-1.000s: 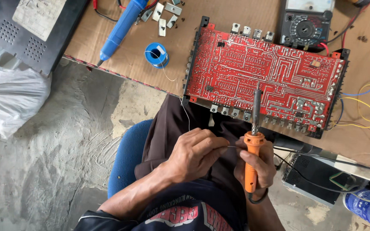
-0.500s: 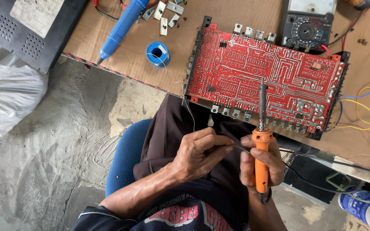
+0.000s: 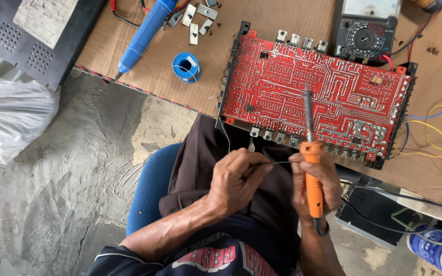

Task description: The person solders a red circuit board using a soldering iron and solder wire. They repeatedly apply solder to various points on the board, occasionally repositioning the board on their lap.

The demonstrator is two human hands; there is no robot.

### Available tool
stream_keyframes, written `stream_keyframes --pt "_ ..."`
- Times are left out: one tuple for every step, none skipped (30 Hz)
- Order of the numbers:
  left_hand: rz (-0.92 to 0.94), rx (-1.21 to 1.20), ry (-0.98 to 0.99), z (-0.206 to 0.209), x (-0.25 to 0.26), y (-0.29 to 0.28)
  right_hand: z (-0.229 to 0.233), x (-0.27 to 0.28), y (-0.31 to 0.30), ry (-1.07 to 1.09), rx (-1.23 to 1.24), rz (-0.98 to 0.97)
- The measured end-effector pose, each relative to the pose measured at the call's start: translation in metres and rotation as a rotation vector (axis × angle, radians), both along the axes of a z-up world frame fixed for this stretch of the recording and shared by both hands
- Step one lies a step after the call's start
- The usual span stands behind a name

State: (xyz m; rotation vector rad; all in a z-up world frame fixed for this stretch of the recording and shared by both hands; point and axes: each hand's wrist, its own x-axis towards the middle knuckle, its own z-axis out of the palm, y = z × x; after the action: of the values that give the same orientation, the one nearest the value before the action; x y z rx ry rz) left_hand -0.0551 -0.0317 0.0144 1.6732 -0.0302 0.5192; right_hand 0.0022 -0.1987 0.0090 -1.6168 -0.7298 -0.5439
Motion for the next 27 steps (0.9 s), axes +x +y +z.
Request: stream_keyframes --pt "0.085 0.099 0.011 -0.001 0.001 0.003 0.001 0.004 -0.005 -0.074 -0.11 -0.082" --pt "0.17 0.198 0.023 -0.002 0.002 0.007 0.002 0.008 -0.011 -0.148 -0.221 -0.163" --pt "0.171 0.198 0.022 -0.004 0.005 0.014 0.002 0.016 -0.015 -0.15 -0.22 -0.163" --pt "0.248 0.258 0.0 -0.005 0.008 0.022 0.003 0.023 -0.02 -0.227 -0.287 -0.203" --pt "0.326 0.318 -0.022 -0.007 0.012 0.03 0.004 0.03 -0.025 -0.305 -0.352 -0.241" --pt "0.327 0.32 -0.023 -0.004 0.016 0.037 -0.002 0.032 -0.033 -0.305 -0.35 -0.241" --pt "0.373 0.367 -0.044 -0.001 0.02 0.043 -0.008 0.034 -0.041 -0.341 -0.417 -0.285" --pt "0.417 0.414 -0.065 0.001 0.023 0.05 -0.013 0.035 -0.048 -0.377 -0.484 -0.329" --pt "0.421 0.416 -0.065 0.004 0.026 0.051 -0.018 0.035 -0.052 -0.377 -0.481 -0.325" --pt "0.438 0.421 -0.089 0.007 0.029 0.053 -0.024 0.034 -0.056 -0.367 -0.475 -0.324" --pt "0.453 0.426 -0.113 0.01 0.032 0.054 -0.029 0.034 -0.061 -0.356 -0.469 -0.324" --pt "0.454 0.428 -0.113 0.008 0.032 0.055 -0.032 0.034 -0.061 -0.355 -0.467 -0.323" --pt "0.453 0.432 -0.108 0.006 0.033 0.056 -0.036 0.034 -0.062 -0.363 -0.45 -0.324" --pt "0.452 0.435 -0.103 0.004 0.033 0.057 -0.039 0.035 -0.063 -0.371 -0.432 -0.325" --pt "0.454 0.434 -0.1 0.005 0.032 0.055 -0.038 0.034 -0.062 -0.369 -0.432 -0.322" --pt "0.445 0.425 -0.1 0.005 0.031 0.054 -0.036 0.034 -0.061 -0.357 -0.425 -0.321" --pt "0.436 0.417 -0.101 0.006 0.031 0.054 -0.035 0.034 -0.058 -0.346 -0.417 -0.319" --pt "0.438 0.418 -0.1 0.005 0.031 0.054 -0.033 0.034 -0.057 -0.345 -0.416 -0.317" --pt "0.434 0.434 -0.113 0.004 0.03 0.053 -0.031 0.033 -0.056 -0.324 -0.411 -0.304" --pt "0.43 0.45 -0.127 0.002 0.029 0.052 -0.029 0.033 -0.056 -0.303 -0.406 -0.292" --pt "0.433 0.449 -0.126 0.003 0.027 0.05 -0.024 0.029 -0.052 -0.303 -0.406 -0.288" --pt "0.392 0.477 -0.053 0.003 0.024 0.049 -0.019 0.025 -0.049 -0.23 -0.378 -0.272" --pt "0.35 0.501 0.02 0.003 0.021 0.047 -0.013 0.021 -0.046 -0.156 -0.35 -0.256" --pt "0.353 0.499 0.023 0.002 0.021 0.045 -0.012 0.015 -0.043 -0.156 -0.352 -0.252" --pt "0.35 0.478 0.018 0.0 0.02 0.043 -0.011 0.01 -0.041 -0.078 -0.225 -0.246" --pt "0.346 0.456 0.012 -0.002 0.02 0.042 -0.011 0.004 -0.038 0.001 -0.1 -0.238" --pt "0.351 0.454 0.019 -0.003 0.02 0.04 -0.007 0.0 -0.033 0.005 -0.103 -0.232"
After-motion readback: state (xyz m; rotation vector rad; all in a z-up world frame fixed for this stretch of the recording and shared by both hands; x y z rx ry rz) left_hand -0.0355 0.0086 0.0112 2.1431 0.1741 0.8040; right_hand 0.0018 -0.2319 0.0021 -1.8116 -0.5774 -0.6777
